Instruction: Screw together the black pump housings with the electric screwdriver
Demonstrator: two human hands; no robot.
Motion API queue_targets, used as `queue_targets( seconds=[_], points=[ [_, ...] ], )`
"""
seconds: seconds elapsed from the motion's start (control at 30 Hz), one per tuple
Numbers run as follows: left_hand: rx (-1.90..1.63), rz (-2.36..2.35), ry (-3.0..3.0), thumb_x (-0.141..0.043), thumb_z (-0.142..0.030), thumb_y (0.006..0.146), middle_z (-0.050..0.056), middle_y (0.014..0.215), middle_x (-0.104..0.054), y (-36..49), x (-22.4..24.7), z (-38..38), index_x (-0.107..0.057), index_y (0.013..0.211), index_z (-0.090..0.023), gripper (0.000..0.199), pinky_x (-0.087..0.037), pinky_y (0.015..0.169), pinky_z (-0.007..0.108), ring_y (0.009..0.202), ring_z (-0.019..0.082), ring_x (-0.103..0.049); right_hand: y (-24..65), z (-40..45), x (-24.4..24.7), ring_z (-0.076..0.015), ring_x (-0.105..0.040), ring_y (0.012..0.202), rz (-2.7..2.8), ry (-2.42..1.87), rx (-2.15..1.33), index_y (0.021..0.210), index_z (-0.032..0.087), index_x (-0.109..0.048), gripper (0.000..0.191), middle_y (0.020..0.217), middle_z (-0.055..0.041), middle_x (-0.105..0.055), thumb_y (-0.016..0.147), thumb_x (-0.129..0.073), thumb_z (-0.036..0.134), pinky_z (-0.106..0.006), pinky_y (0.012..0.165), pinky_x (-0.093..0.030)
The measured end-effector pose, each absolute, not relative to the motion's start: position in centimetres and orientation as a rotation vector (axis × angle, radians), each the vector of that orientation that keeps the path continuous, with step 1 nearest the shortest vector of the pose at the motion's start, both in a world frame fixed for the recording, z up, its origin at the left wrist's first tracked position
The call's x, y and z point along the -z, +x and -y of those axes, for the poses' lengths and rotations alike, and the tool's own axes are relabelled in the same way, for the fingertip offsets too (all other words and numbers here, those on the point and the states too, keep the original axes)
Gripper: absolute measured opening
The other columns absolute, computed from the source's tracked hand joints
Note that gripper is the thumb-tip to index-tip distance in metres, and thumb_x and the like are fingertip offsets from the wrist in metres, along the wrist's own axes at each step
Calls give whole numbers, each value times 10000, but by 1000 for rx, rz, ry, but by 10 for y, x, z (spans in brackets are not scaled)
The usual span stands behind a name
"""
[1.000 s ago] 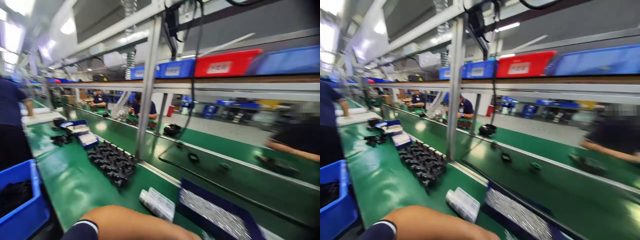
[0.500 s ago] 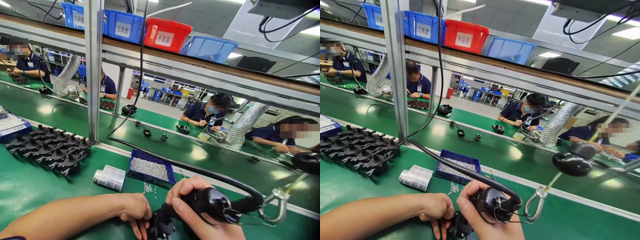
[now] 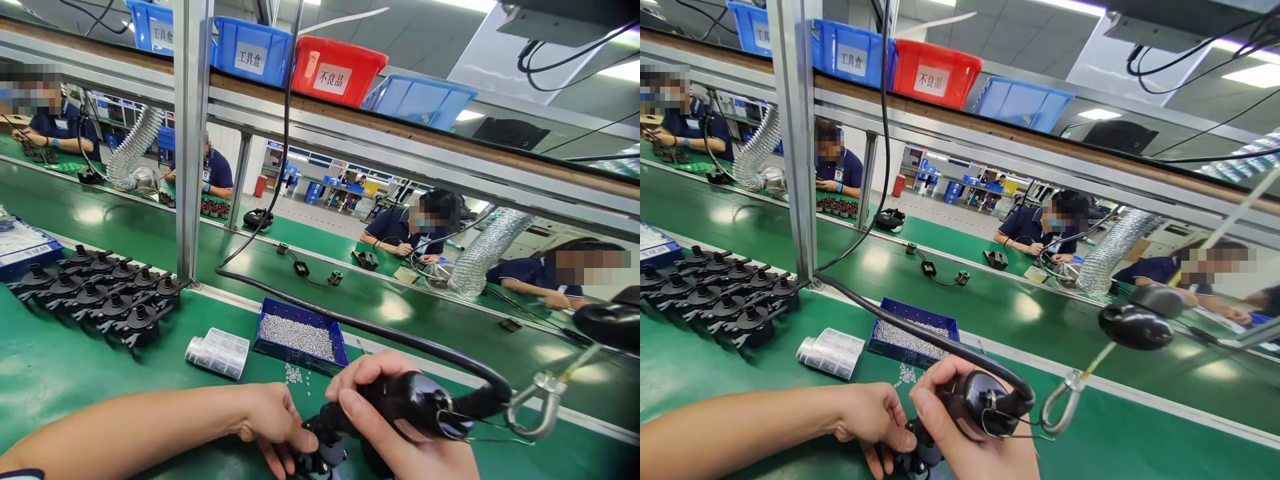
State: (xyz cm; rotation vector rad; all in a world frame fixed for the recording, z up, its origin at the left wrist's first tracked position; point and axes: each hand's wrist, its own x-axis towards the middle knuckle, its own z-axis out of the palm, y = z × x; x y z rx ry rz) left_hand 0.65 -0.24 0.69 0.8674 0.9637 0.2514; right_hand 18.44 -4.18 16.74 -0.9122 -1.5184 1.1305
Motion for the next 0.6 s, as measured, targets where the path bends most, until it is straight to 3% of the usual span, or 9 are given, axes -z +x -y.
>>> queue_targets(
  seconds=[0.1,0.17,0.27,0.4,0.6],
  points=[
    [-330,-1080,907,-1030,-493,648,-4,534,-619,16,-9,14,-606,614,-190,522,-575,452,239,503,145,-616,181,44,-169,-231,-762,763,1504,-930,-1132,936,269,-699,325,831,-37,-770,924,-913,514,-303,698,-659],
    [-358,-1195,976,-975,-440,727,-33,517,-592,20,-16,20,-576,613,-205,477,-502,436,208,459,113,-541,180,43,-168,-223,-769,783,1486,-918,-1130,940,270,-705,327,836,-34,-774,918,-926,510,-279,695,-649],
    [-375,-1320,1042,-947,-343,723,-77,515,-537,21,-29,21,-576,659,-217,397,-416,421,205,447,98,-454,183,34,-162,-234,-778,835,1487,-807,-1122,989,275,-721,289,868,-32,-767,932,-926,470,-313,747,-672],
    [-332,-1276,1014,-919,-270,679,-65,572,-543,12,-43,10,-606,646,-206,321,-512,492,239,536,125,-513,189,16,-152,-258,-770,829,1594,-543,-1236,1085,273,-714,312,880,-38,-748,949,-909,475,-389,742,-677],
    [-332,-1212,1063,-874,-364,619,-35,605,-562,2,-45,4,-652,610,-195,279,-446,524,242,590,130,-500,187,6,-145,-133,-645,581,1393,-465,-1142,1050,272,-660,150,824,9,-719,1055,-807,306,-263,567,-535]
  ],
)
